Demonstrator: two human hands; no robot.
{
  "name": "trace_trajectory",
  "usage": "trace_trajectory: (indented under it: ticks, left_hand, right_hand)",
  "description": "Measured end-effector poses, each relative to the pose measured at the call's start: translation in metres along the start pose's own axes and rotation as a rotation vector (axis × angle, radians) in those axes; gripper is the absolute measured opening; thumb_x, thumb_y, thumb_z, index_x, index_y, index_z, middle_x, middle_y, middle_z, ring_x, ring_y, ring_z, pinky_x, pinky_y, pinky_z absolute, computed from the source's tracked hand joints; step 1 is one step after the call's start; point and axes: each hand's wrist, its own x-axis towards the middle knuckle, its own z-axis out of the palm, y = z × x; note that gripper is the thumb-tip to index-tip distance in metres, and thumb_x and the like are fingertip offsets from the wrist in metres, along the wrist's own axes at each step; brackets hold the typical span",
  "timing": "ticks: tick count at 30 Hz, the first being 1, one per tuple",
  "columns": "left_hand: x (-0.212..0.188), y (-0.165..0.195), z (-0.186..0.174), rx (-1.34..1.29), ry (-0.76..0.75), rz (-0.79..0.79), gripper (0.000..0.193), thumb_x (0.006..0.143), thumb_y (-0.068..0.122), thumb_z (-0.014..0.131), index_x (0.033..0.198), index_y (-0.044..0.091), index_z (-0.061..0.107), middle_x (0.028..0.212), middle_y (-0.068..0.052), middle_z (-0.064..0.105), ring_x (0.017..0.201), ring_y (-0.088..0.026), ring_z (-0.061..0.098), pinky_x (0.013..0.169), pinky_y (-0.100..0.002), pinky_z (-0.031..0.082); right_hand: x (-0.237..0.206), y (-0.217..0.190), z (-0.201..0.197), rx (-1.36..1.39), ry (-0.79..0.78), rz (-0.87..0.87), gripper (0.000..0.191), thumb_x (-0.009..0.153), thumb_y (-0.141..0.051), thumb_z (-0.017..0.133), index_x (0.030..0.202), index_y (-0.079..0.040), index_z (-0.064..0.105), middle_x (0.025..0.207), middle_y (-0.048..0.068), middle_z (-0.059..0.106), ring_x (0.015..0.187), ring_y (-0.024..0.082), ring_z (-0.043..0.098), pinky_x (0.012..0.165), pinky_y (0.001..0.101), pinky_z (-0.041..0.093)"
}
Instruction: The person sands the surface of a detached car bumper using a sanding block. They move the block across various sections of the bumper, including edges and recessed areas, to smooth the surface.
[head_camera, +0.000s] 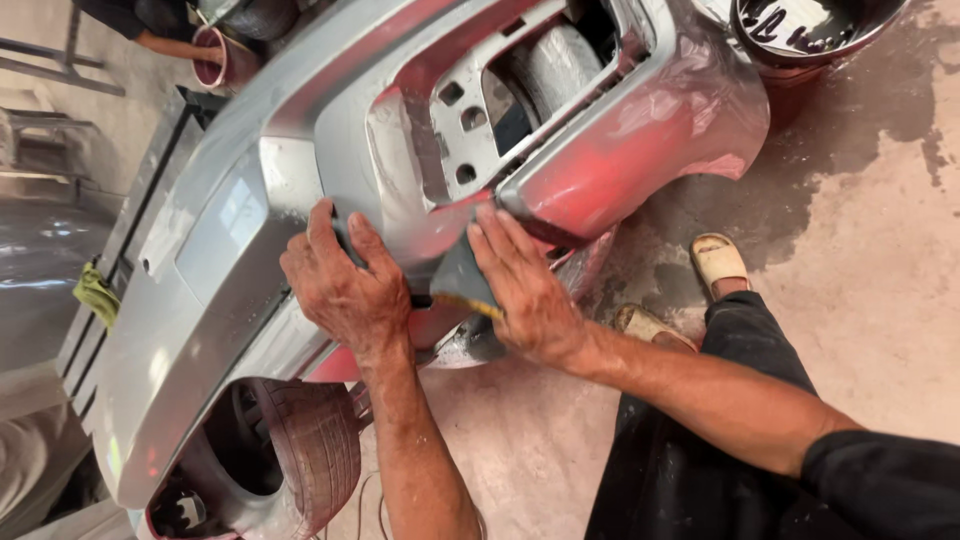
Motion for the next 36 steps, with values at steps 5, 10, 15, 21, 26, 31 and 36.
trace_trajectory:
  ticks: [5, 10, 15, 21, 26, 31, 36]
  left_hand:
    - [-0.001, -0.002, 0.006, 0.009, 0.019, 0.029, 0.028, 0.107, 0.022, 0.062, 0.129, 0.003, 0.063, 0.101, -0.017, 0.058, 0.096, -0.039, 0.056, 0.084, -0.052, 0.046]
    - [-0.002, 0.0, 0.006, 0.027, 0.011, 0.017, 0.028, 0.108, 0.023, 0.062, 0.128, 0.004, 0.063, 0.1, -0.017, 0.058, 0.095, -0.038, 0.057, 0.083, -0.051, 0.047]
    - [-0.001, 0.001, 0.007, 0.034, 0.015, 0.024, 0.029, 0.108, 0.024, 0.061, 0.128, 0.003, 0.064, 0.1, -0.016, 0.058, 0.095, -0.037, 0.057, 0.084, -0.052, 0.047]
    - [0.0, 0.0, 0.007, 0.05, 0.029, 0.043, 0.029, 0.11, 0.026, 0.058, 0.126, 0.003, 0.065, 0.101, -0.017, 0.06, 0.097, -0.039, 0.057, 0.085, -0.052, 0.047]
    - [-0.001, 0.001, 0.004, 0.021, 0.028, 0.051, 0.028, 0.113, 0.024, 0.055, 0.128, 0.003, 0.066, 0.101, -0.017, 0.06, 0.096, -0.039, 0.057, 0.084, -0.052, 0.046]
    - [-0.004, 0.001, 0.006, 0.017, 0.024, 0.013, 0.028, 0.113, 0.023, 0.054, 0.129, 0.003, 0.067, 0.099, -0.017, 0.059, 0.094, -0.039, 0.057, 0.082, -0.052, 0.046]
    - [-0.005, -0.001, 0.009, 0.049, 0.047, 0.04, 0.029, 0.117, 0.025, 0.053, 0.128, 0.003, 0.068, 0.103, -0.018, 0.06, 0.097, -0.039, 0.057, 0.085, -0.052, 0.047]
  right_hand:
    - [0.004, 0.0, -0.002, 0.014, -0.016, -0.006, 0.089, 0.068, 0.006, 0.069, 0.15, 0.013, 0.036, 0.16, 0.032, 0.033, 0.147, 0.048, 0.033, 0.122, 0.0514, 0.03]
    - [0.006, 0.003, 0.004, -0.038, 0.064, 0.03, 0.088, 0.069, 0.013, 0.065, 0.152, 0.012, 0.035, 0.161, 0.031, 0.035, 0.145, 0.046, 0.038, 0.123, 0.0486, 0.034]
    - [0.004, 0.005, 0.005, -0.013, 0.019, 0.014, 0.091, 0.061, 0.013, 0.064, 0.148, 0.013, 0.037, 0.158, 0.034, 0.036, 0.14, 0.048, 0.04, 0.119, 0.0503, 0.034]
    - [0.016, 0.01, 0.018, -0.032, 0.084, -0.028, 0.085, 0.073, 0.009, 0.069, 0.151, 0.015, 0.036, 0.159, 0.032, 0.035, 0.145, 0.048, 0.038, 0.124, 0.0486, 0.034]
    - [0.013, 0.016, 0.015, -0.118, 0.034, -0.057, 0.081, 0.073, 0.0, 0.071, 0.147, 0.015, 0.04, 0.156, 0.032, 0.039, 0.143, 0.047, 0.04, 0.121, 0.0502, 0.035]
    - [-0.006, 0.01, 0.0, -0.141, 0.087, -0.15, 0.074, 0.087, -0.017, 0.075, 0.147, 0.012, 0.043, 0.157, 0.03, 0.039, 0.145, 0.045, 0.041, 0.122, 0.0528, 0.034]
    - [0.004, 0.008, 0.006, -0.058, 0.06, -0.022, 0.077, 0.082, -0.007, 0.074, 0.151, 0.009, 0.044, 0.162, 0.026, 0.039, 0.15, 0.042, 0.042, 0.127, 0.0466, 0.036]
